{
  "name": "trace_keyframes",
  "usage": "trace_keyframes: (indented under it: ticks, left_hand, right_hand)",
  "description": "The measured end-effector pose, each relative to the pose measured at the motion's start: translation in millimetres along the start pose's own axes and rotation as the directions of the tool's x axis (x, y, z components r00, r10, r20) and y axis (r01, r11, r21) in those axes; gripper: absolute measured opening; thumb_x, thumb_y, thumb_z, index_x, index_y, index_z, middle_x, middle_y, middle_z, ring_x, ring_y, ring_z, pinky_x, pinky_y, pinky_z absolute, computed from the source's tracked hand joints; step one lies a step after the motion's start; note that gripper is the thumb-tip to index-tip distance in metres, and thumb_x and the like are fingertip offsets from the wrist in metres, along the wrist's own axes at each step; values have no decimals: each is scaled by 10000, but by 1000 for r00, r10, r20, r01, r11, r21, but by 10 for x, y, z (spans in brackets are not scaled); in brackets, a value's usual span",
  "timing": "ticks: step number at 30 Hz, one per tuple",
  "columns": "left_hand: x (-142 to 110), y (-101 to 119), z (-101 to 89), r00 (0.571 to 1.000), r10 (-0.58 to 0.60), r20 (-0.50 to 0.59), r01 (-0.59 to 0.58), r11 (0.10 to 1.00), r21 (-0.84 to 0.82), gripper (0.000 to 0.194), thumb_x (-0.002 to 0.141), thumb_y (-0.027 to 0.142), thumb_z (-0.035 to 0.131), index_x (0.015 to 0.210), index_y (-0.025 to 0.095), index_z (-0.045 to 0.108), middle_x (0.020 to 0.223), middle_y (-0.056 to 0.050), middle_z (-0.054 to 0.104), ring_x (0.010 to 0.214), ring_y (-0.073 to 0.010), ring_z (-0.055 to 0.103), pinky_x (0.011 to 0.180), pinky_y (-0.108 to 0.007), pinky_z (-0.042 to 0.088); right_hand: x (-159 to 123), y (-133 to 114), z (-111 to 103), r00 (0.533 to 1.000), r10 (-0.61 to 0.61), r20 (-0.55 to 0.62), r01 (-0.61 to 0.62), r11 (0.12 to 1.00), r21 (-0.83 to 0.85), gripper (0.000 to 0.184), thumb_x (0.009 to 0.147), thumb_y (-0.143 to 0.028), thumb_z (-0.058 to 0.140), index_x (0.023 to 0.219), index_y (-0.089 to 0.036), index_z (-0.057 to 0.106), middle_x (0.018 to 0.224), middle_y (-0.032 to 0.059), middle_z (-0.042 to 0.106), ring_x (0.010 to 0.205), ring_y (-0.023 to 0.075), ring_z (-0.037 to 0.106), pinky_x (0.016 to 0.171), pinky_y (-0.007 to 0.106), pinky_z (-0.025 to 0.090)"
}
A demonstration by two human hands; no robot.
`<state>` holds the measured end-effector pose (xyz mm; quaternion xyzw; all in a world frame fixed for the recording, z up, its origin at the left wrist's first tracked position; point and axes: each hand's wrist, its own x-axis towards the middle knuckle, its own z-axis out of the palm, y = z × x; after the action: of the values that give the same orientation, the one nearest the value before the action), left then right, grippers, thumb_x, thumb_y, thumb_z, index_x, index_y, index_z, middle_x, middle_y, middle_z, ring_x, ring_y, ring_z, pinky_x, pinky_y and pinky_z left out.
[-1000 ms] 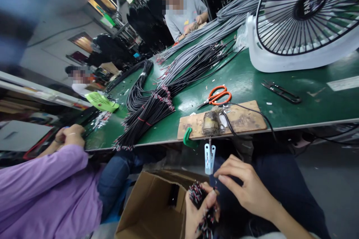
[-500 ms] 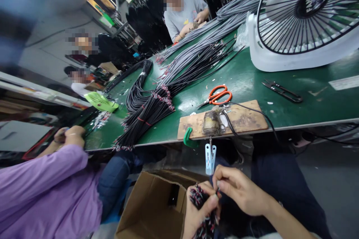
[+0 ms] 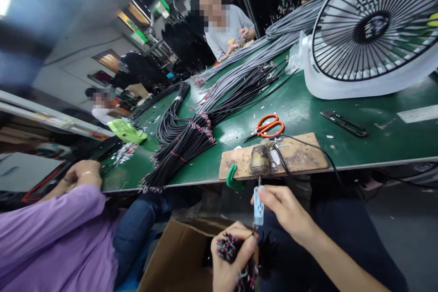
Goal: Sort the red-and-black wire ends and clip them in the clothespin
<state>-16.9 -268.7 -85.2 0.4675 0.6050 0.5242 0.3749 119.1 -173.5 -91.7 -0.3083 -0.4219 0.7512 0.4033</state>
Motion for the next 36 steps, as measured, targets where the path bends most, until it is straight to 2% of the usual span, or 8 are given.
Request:
trace_keyframes:
  ticks: [10, 14, 17, 22, 24, 29, 33, 36]
  left_hand:
    - [53, -19, 110, 966, -258, 11, 255, 946, -199, 383, 670, 524, 834, 619, 171, 694, 590, -21, 620, 463, -162, 597, 434, -258, 478]
    - [61, -5, 97, 956, -292, 19, 289, 931, -223, 390, 647, 513, 856, 602, 173, 670, 568, -15, 609, 455, -157, 594, 448, -262, 491]
    - [65, 33, 83, 960, -279, 38, 280, 938, -205, 403, 655, 531, 847, 608, 166, 683, 565, -20, 598, 480, -167, 605, 447, -257, 485]
    - [13, 72, 81, 966, -250, 70, 259, 942, -213, 431, 664, 549, 839, 599, 160, 665, 597, -38, 638, 531, -178, 633, 511, -270, 509]
    - [-45, 49, 83, 948, -315, 47, 316, 912, -261, 434, 644, 541, 859, 651, 169, 637, 584, -21, 665, 480, -147, 609, 540, -273, 515]
    - [-168, -29, 87, 876, -481, 33, 475, 850, -229, 470, 614, 541, 875, 735, 180, 599, 548, -2, 672, 444, -148, 589, 512, -272, 497]
    - [-135, -27, 113, 921, -385, -61, 379, 920, -98, 428, 557, 462, 919, 749, 170, 672, 713, -34, 707, 695, -217, 651, 666, -296, 523]
    - [-95, -25, 123, 959, -283, -2, 282, 955, -93, 384, 628, 479, 875, 685, 169, 657, 654, -4, 629, 667, -184, 592, 657, -274, 496]
  right_hand:
    - [-11, 105, 22, 995, 32, 98, -64, 938, 341, 441, 826, -566, 709, 727, -136, 714, 660, 15, 584, 620, 130, 488, 605, 260, 401]
    - [-26, 205, -16, 988, 81, 134, -128, 911, 393, 501, 846, -631, 642, 826, -142, 751, 737, 57, 649, 673, 163, 556, 650, 295, 438]
    - [-43, 304, -105, 994, 82, 76, -106, 909, 403, 515, 855, -639, 625, 831, -143, 762, 715, 50, 631, 651, 154, 525, 620, 287, 421]
    - [-138, 374, -316, 999, 31, -45, -25, 991, 130, 381, 875, -519, 675, 837, -144, 732, 730, 37, 636, 683, 156, 535, 645, 286, 426]
    - [-191, 345, -345, 997, -7, -71, 4, 999, -43, 315, 856, -472, 712, 840, -157, 722, 755, 31, 640, 718, 172, 568, 679, 298, 452]
    - [-319, 173, -196, 972, -218, 92, 236, 906, -350, 224, 872, -363, 711, 761, -173, 751, 741, 49, 661, 747, 204, 594, 714, 332, 482]
    - [-381, 63, -71, 927, -322, 195, 376, 790, -484, 134, 886, -249, 683, 790, -191, 756, 736, 55, 690, 774, 222, 611, 778, 367, 489]
    - [-392, 68, -86, 936, -317, 151, 346, 761, -549, 192, 918, -221, 621, 752, -185, 709, 744, 53, 688, 749, 212, 621, 803, 372, 477]
